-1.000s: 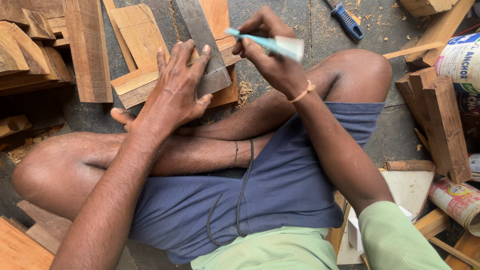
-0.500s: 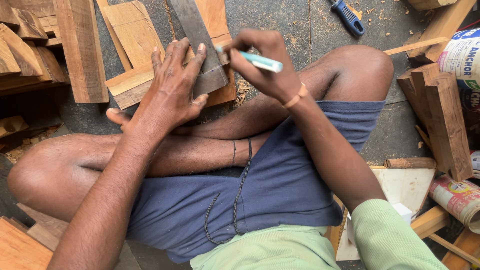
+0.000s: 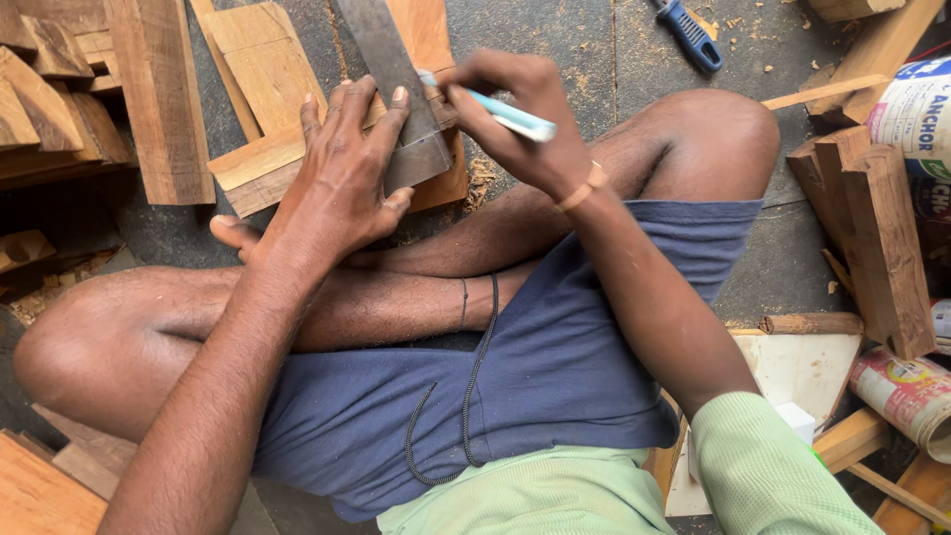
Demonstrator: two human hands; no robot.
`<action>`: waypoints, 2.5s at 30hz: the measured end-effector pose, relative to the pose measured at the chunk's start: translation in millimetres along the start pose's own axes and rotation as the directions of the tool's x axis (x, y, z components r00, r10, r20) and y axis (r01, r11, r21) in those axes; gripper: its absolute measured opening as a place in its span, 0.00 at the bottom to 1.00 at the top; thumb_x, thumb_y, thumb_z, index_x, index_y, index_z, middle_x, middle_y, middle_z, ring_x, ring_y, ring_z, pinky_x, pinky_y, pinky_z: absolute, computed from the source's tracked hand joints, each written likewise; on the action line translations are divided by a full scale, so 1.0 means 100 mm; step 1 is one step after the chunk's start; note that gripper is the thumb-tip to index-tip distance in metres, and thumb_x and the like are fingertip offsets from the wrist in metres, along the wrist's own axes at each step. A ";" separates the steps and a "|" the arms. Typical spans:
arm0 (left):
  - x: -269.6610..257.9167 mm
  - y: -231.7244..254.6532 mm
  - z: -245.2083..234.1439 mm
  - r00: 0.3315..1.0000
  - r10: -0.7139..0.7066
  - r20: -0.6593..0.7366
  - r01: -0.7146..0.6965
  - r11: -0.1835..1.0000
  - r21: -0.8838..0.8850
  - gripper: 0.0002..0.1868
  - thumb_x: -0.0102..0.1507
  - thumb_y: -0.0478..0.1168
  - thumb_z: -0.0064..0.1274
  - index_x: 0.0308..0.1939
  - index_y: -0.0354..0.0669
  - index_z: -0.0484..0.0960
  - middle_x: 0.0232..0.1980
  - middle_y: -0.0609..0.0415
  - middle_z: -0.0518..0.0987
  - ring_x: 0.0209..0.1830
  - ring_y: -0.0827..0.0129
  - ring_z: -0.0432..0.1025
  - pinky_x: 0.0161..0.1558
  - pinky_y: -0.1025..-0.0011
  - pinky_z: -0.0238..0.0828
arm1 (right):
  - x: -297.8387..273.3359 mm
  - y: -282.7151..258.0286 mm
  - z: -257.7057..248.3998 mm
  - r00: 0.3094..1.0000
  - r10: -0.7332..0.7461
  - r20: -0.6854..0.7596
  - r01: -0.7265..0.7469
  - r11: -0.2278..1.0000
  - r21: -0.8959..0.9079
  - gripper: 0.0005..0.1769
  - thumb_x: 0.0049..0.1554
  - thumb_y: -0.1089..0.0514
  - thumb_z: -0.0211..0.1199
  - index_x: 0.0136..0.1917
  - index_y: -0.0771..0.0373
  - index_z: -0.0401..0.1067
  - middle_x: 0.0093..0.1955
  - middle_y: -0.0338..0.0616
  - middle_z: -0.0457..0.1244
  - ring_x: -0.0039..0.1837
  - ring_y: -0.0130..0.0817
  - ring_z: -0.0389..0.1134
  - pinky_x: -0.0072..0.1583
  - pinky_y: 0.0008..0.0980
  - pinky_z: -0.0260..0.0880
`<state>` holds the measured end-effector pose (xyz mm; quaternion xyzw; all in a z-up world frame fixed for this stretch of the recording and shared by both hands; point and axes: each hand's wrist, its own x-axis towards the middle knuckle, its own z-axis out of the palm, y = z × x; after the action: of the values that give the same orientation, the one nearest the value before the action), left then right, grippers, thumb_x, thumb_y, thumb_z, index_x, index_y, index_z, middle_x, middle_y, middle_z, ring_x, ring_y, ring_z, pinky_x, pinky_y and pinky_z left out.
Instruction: The person marks lines on several pieces of wood using a pencil and a try square while sitting on the floor.
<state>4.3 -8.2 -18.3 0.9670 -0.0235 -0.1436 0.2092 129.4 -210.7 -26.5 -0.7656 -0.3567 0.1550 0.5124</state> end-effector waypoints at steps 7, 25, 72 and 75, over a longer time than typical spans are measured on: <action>-0.01 0.00 0.01 1.000 -0.008 -0.016 0.008 1.000 -0.011 0.53 0.50 0.42 0.74 0.74 0.36 0.63 0.72 0.33 0.59 0.77 0.43 0.54 0.74 0.30 0.40 | -0.38 -0.14 -0.19 0.959 0.264 0.099 -0.277 0.949 0.152 0.16 0.68 0.51 0.57 0.56 0.65 0.78 0.44 0.43 0.73 0.43 0.29 0.74 0.44 0.26 0.75; -0.05 -0.08 0.02 0.997 0.020 -0.069 -0.021 1.000 -0.014 0.55 0.49 0.43 0.76 0.76 0.39 0.63 0.73 0.36 0.62 0.77 0.44 0.58 0.75 0.32 0.46 | -0.64 -0.20 1.43 0.684 0.684 -0.252 -0.103 0.433 0.895 0.24 0.57 0.65 0.73 0.52 0.58 0.56 0.47 0.40 0.61 0.45 0.26 0.65 0.45 0.24 0.70; -0.92 -1.06 -0.05 0.935 -0.152 -0.320 0.133 0.988 -0.082 0.16 0.54 0.26 0.64 0.45 0.33 0.81 0.46 0.42 0.79 0.46 0.47 0.78 0.51 0.56 0.80 | -0.22 -0.75 1.06 0.842 -0.346 0.413 0.513 0.750 -0.418 0.35 0.56 0.72 0.65 0.75 0.57 0.67 0.65 0.53 0.60 0.65 0.49 0.64 0.67 0.47 0.68; -0.90 -1.12 0.03 0.914 -0.121 -0.388 0.100 0.992 -0.074 0.13 0.54 0.26 0.63 0.41 0.33 0.81 0.45 0.42 0.79 0.45 0.47 0.79 0.49 0.55 0.81 | -0.19 -0.71 1.17 0.818 -0.317 0.481 0.541 0.708 -0.454 0.36 0.55 0.72 0.62 0.75 0.56 0.67 0.64 0.52 0.61 0.64 0.49 0.63 0.66 0.48 0.65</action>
<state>-84.6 101.7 -43.1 0.9701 0.0773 0.0406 0.2265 18.6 -129.8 -15.5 -0.7329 -0.6467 0.0551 0.2041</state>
